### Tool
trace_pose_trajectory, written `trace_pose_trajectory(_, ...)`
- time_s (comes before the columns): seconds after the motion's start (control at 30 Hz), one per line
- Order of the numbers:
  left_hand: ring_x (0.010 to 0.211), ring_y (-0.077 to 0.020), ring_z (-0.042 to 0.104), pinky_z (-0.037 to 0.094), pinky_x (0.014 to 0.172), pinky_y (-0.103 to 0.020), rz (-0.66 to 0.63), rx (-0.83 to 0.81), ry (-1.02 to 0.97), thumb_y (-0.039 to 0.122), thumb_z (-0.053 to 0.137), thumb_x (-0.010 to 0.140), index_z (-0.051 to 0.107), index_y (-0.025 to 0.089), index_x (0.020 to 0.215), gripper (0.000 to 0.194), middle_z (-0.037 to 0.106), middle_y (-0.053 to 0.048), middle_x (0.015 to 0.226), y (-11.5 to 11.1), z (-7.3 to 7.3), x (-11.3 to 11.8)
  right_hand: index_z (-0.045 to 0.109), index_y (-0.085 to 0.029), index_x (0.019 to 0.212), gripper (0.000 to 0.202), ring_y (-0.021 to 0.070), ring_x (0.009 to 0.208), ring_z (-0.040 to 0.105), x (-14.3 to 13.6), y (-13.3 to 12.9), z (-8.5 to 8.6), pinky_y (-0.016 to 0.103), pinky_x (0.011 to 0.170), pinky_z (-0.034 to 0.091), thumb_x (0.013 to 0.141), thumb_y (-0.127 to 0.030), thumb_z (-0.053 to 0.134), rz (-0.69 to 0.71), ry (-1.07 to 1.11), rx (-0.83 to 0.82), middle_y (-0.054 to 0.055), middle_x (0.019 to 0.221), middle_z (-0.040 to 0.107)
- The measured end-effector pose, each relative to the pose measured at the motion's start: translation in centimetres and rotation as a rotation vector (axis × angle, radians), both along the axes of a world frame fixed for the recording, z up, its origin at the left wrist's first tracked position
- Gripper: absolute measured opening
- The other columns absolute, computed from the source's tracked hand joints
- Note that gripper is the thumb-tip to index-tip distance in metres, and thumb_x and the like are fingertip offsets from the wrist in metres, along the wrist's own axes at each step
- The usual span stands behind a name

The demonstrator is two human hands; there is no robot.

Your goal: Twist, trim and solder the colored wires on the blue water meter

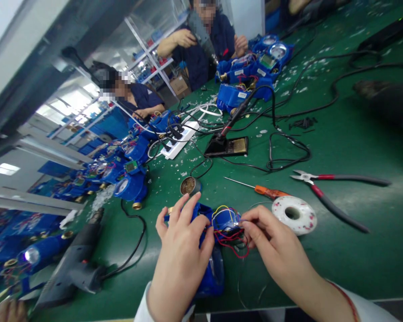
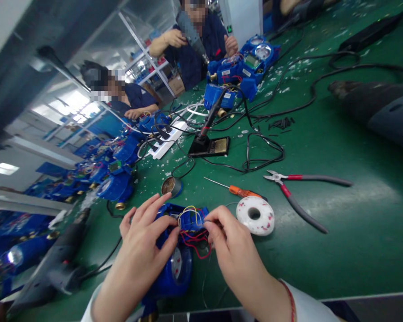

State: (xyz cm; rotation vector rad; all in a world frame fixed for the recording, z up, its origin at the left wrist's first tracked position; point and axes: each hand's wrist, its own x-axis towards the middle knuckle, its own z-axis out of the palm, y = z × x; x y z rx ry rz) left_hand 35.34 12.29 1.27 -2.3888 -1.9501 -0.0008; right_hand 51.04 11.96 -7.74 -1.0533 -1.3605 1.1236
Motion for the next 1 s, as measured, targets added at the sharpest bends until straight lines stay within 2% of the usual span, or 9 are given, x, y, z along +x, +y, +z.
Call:
trace_pose_trajectory(0.1, 0.128, -0.0267, 0.045, 0.03, 0.105, -0.058, -0.037, -0.068, 0.04, 0.019, 0.042, 0.09, 0.066, 0.022, 0.078, 0.027, 0.054, -0.009, 0.136, 0.3, 0.1, 0.1, 0.05, -0.021, 0.096, 0.007, 0.0102, 0.064, 0.058, -0.1, -0.3, -0.2, 0.019, 0.057, 0.048, 0.095, -0.025, 0.043, -0.013, 0.037, -0.021, -0.001, 0.076, 0.057)
trace_pose_trajectory(0.23, 0.126, -0.0273, 0.048, 0.032, 0.104, -0.057, -0.063, -0.082, 0.066, 0.02, 0.045, 0.088, 0.067, 0.021, 0.081, 0.023, 0.054, -0.01, 0.136, 0.5, 0.2, -0.1, 0.048, -0.022, 0.107, 0.015, 0.0134, 0.084, 0.061, -0.2, -1.0, -0.8, 0.024, 0.071, 0.052, 0.092, -0.024, 0.045, -0.019, 0.102, -0.061, 0.003, 0.096, 0.058)
trace_pose_trajectory(0.47, 0.121, -0.0287, 0.052, 0.035, 0.101, -0.058, -0.103, -0.038, 0.032, 0.019, 0.046, 0.087, 0.064, 0.02, 0.076, 0.022, 0.056, -0.011, 0.132, 0.6, -0.1, -0.5, 0.059, -0.019, 0.089, 0.009, 0.0137, 0.067, 0.059, -0.7, -0.6, -1.5, 0.025, 0.06, 0.05, 0.085, -0.021, 0.051, 0.042, 0.118, -0.116, 0.002, 0.078, 0.061)
trace_pose_trajectory(0.73, 0.114, -0.0283, 0.054, 0.039, 0.094, -0.059, -0.135, 0.101, -0.156, 0.015, 0.045, 0.088, 0.06, 0.02, 0.076, 0.02, 0.059, -0.013, 0.124, 0.1, -0.7, -1.5, 0.062, -0.019, 0.086, 0.011, 0.0102, 0.061, 0.052, -1.0, -0.6, -1.2, 0.019, 0.054, 0.045, 0.079, -0.016, 0.053, 0.02, 0.103, -0.088, -0.001, 0.073, 0.057)
trace_pose_trajectory(1.0, 0.112, -0.0295, 0.056, 0.04, 0.091, -0.061, -0.132, 0.166, -0.211, 0.015, 0.046, 0.087, 0.063, 0.021, 0.078, 0.02, 0.061, -0.013, 0.122, 0.0, -0.9, -1.9, 0.061, -0.021, 0.092, 0.014, 0.0088, 0.069, 0.055, -0.8, -0.6, 0.0, 0.017, 0.061, 0.045, 0.089, -0.019, 0.048, 0.003, 0.097, -0.012, -0.002, 0.079, 0.057)
